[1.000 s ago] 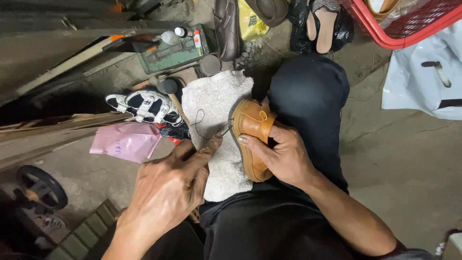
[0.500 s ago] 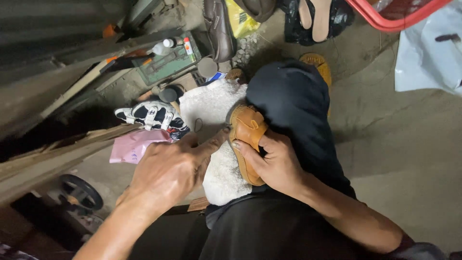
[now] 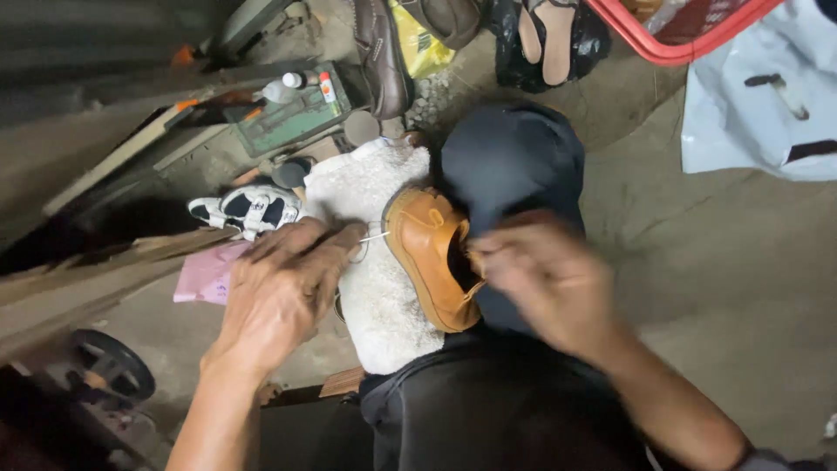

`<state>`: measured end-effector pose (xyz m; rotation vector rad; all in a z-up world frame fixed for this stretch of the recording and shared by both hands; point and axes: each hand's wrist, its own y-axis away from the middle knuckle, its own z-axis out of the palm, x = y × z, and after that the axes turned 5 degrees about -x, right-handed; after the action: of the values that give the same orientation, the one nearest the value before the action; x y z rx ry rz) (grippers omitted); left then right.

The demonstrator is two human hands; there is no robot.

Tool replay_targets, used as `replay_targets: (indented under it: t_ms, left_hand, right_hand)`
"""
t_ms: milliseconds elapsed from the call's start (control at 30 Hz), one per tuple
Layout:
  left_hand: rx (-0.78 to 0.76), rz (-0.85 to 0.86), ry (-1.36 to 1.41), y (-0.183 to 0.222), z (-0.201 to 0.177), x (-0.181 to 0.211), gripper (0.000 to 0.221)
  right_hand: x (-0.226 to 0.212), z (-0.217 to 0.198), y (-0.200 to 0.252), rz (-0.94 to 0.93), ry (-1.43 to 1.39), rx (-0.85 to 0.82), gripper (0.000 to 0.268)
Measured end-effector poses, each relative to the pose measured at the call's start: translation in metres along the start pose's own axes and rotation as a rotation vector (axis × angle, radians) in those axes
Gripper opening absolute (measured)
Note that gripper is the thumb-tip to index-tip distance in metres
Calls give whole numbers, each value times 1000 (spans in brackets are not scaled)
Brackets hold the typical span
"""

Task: Hand-sewing the sole of a brown leather shoe using a needle and thread

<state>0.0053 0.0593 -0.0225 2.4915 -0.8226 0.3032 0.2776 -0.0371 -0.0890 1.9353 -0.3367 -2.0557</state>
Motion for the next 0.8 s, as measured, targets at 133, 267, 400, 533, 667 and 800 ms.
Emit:
replay_targets:
  t_ms: [133, 267, 400, 533, 667, 800]
  left_hand:
    - [-29, -73, -92, 18, 14, -8, 39]
    - [16, -54, -23, 24, 21, -12, 32]
    - [97, -55, -16, 27, 30, -13, 30]
    - [206, -80, 21, 23, 20, -1, 24]
    - [266, -76, 33, 30, 36, -6, 21]
    - [284, -44, -8, 25, 39, -8, 21]
  right_hand:
    - [16, -82, 6, 157, 271, 299, 49]
    - [12, -72, 11, -378, 897, 309, 9]
    - [9, -4, -7, -675, 1055, 212, 24]
    - [9, 4, -6, -760, 1006, 191, 3]
    - [-26, -5, 24, -567, 359, -128, 7]
    - [-23, -11, 35, -464, -439, -396, 13]
